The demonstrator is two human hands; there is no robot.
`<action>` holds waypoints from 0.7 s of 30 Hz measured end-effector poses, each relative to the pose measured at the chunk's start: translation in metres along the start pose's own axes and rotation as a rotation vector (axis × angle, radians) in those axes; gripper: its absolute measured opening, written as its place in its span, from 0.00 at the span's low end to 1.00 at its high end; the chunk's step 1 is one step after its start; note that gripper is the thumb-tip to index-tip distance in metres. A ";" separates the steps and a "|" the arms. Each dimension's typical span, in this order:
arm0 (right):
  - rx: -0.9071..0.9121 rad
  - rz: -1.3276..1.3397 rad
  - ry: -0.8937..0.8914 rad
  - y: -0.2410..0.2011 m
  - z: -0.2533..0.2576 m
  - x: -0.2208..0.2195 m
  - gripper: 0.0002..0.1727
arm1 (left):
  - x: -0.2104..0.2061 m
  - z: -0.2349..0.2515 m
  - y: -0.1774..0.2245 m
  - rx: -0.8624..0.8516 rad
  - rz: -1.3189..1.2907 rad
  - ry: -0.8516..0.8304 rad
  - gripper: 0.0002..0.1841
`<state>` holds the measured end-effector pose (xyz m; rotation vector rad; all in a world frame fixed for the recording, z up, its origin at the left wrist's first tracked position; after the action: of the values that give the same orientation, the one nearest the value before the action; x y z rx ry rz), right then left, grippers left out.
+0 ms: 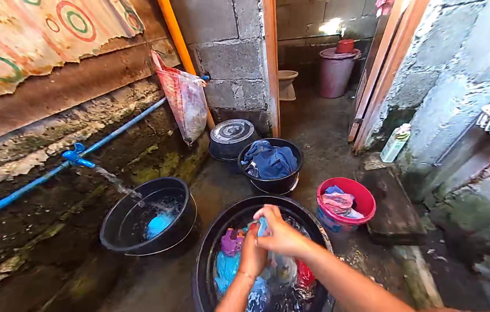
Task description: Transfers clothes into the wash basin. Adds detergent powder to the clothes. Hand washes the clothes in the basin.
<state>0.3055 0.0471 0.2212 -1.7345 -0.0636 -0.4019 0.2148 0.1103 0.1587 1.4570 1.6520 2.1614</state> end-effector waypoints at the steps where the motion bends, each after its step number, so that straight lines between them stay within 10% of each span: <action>1: -0.046 -0.018 0.002 0.031 0.006 -0.007 0.43 | -0.024 0.002 -0.038 0.093 0.103 -0.027 0.16; 6: -0.157 0.109 0.002 0.126 0.005 -0.004 0.72 | -0.085 0.002 -0.147 0.435 0.196 -0.254 0.19; 12: 0.085 0.369 0.134 0.113 0.004 -0.008 0.87 | 0.027 0.014 0.074 -0.120 -0.471 -0.014 0.10; 16: 0.006 0.223 0.282 0.135 0.016 -0.042 0.72 | 0.120 -0.027 0.169 -0.539 -0.773 0.150 0.12; 21: -0.135 0.342 0.218 0.176 0.032 -0.064 0.21 | 0.184 -0.054 0.126 -0.536 -0.848 0.372 0.15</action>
<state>0.2988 0.0533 0.0315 -1.7819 0.4203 -0.3449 0.1346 0.1178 0.3733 0.1532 1.2470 2.1189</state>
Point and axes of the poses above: each hand's wrist, its own z-axis towards the middle knuckle, its own x-axis out of the back of the hand, y = z × x, the point moved 6 cm from there along z, towards the middle knuckle, and after that the axes turned 3 degrees about z, right-handed, at the moved point
